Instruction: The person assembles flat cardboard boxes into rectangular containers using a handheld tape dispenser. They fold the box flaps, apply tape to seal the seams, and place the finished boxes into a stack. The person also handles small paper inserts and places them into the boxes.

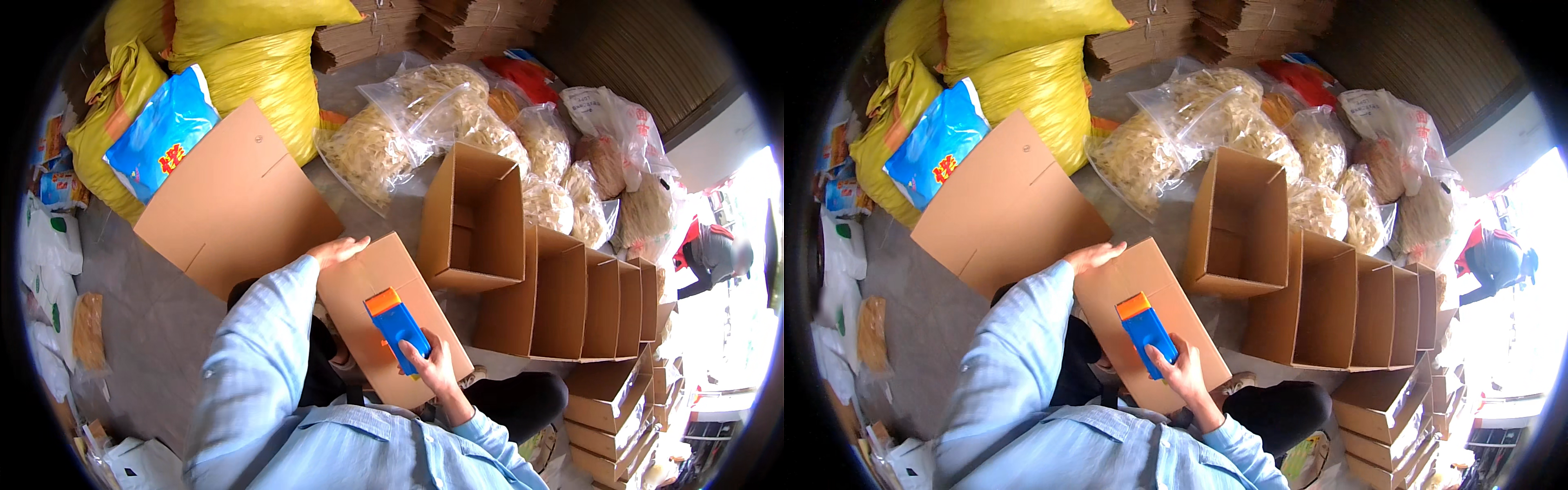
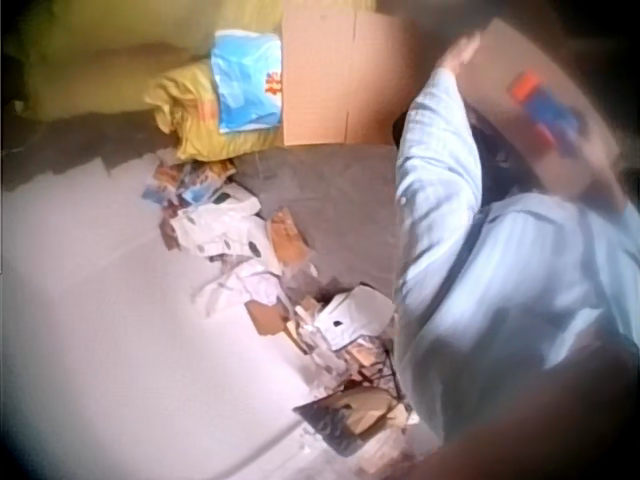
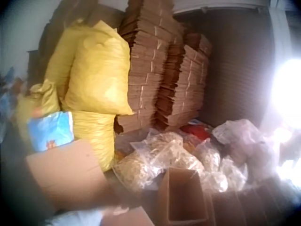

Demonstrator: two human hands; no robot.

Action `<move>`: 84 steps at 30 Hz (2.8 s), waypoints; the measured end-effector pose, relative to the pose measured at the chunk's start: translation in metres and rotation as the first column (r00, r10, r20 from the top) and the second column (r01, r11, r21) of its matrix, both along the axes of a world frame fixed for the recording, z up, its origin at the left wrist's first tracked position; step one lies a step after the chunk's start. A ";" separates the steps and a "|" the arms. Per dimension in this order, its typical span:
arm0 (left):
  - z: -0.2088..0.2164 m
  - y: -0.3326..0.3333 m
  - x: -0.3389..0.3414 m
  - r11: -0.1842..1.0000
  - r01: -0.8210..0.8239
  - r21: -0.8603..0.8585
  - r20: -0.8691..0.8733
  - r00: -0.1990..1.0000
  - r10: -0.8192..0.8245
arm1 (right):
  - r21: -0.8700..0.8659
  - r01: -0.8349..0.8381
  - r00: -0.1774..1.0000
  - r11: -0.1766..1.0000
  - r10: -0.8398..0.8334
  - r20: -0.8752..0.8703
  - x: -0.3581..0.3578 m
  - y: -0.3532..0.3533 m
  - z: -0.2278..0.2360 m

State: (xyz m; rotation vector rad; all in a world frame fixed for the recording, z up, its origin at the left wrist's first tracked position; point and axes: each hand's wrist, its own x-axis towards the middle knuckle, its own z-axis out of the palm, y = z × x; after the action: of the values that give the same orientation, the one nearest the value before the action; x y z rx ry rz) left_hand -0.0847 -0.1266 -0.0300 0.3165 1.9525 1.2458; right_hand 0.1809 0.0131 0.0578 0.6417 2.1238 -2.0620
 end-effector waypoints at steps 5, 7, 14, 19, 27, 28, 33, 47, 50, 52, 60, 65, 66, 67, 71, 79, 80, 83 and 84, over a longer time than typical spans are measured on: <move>-0.016 -0.007 0.004 0.936 0.164 -0.311 -0.552 0.771 -0.318 | -0.002 -0.110 0.994 0.994 0.110 0.012 0.024 0.007 0.014; -0.015 -0.010 0.007 0.942 0.152 -0.299 -0.575 0.759 -0.305 | 0.069 -0.119 0.993 0.990 0.118 0.028 0.065 0.019 0.013; -0.022 -0.008 0.005 0.949 0.224 -0.222 -0.437 0.847 -0.302 | 0.239 -0.059 0.979 0.969 0.009 0.205 0.157 0.035 0.006; -0.010 -0.011 -0.015 0.912 0.110 -0.395 -0.443 0.847 -0.293 | 0.276 -0.016 0.999 0.961 0.001 0.052 0.135 0.037 -0.028; 0.019 -0.007 0.012 0.672 -0.024 -0.740 -0.477 0.723 -0.500 | 0.290 0.010 0.992 0.957 0.027 -0.123 0.026 0.029 -0.058; 0.022 -0.008 0.012 0.666 -0.027 -0.745 -0.473 0.726 -0.500 | 0.243 -0.002 0.995 0.970 0.026 -0.098 0.025 0.030 -0.052; 0.032 -0.011 0.017 0.636 0.002 -0.772 -0.395 0.783 -0.481 | 0.220 -0.234 0.972 0.947 0.232 0.035 0.062 0.060 0.019; 0.030 -0.007 0.009 0.595 0.035 -0.803 -0.311 0.827 -0.468 | 0.305 -0.337 0.796 0.891 0.098 0.597 -0.015 0.013 -0.101; 0.024 -0.007 0.007 0.587 0.007 -0.810 -0.349 0.798 -0.491 | 0.531 -0.459 0.835 0.712 0.142 0.532 -0.006 -0.019 -0.163; 0.016 -0.008 0.002 0.614 -0.016 -0.789 -0.395 0.779 -0.488 | 0.526 -0.378 0.879 0.762 0.118 0.461 0.021 -0.024 -0.196; 0.047 -0.020 -0.083 0.869 0.015 -0.495 -0.365 0.904 -0.224 | -0.216 0.355 0.893 0.909 -0.262 0.367 0.051 0.019 -0.134; 0.009 -0.045 -0.066 0.767 -0.198 -0.610 -0.549 0.804 -0.229 | -0.447 0.595 0.802 0.668 -0.531 0.274 0.046 0.028 -0.136; 0.005 -0.053 -0.060 0.802 -0.237 -0.548 -0.586 0.793 -0.165 | -0.478 0.610 0.787 0.632 -0.554 0.271 0.042 0.022 -0.135; 0.014 -0.053 -0.048 0.837 -0.202 -0.509 -0.579 0.800 -0.159 | -0.320 0.692 0.722 0.648 -0.611 0.325 0.042 0.018 -0.149; 0.029 -0.044 -0.010 0.924 -0.194 -0.329 -0.657 0.750 -0.077 | -0.317 0.748 0.663 0.583 -0.640 0.389 0.061 0.023 -0.147; 0.156 -0.059 0.055 0.963 -0.270 -0.019 -0.748 0.643 0.166 | -0.416 0.619 0.777 0.666 -0.596 0.202 0.100 0.025 -0.029; 0.180 -0.061 0.062 0.963 -0.268 0.032 -0.820 0.544 0.178 | -0.463 0.561 0.805 0.686 -0.582 0.113 0.105 0.032 -0.033; 0.249 -0.084 0.072 0.954 -0.231 0.193 -0.841 0.461 0.282 | -0.401 0.509 0.814 0.761 -0.578 -0.063 0.099 0.015 0.068; 0.272 -0.093 0.078 0.938 -0.142 0.316 -0.787 0.514 0.343 | -0.384 0.501 0.809 0.776 -0.577 -0.110 0.098 0.011 0.095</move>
State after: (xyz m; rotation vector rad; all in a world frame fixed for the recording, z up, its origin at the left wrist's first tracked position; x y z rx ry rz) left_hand -0.0065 -0.2192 0.2424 0.9218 2.7495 1.6916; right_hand 0.2789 0.0237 0.1533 1.1242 1.7316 -2.8435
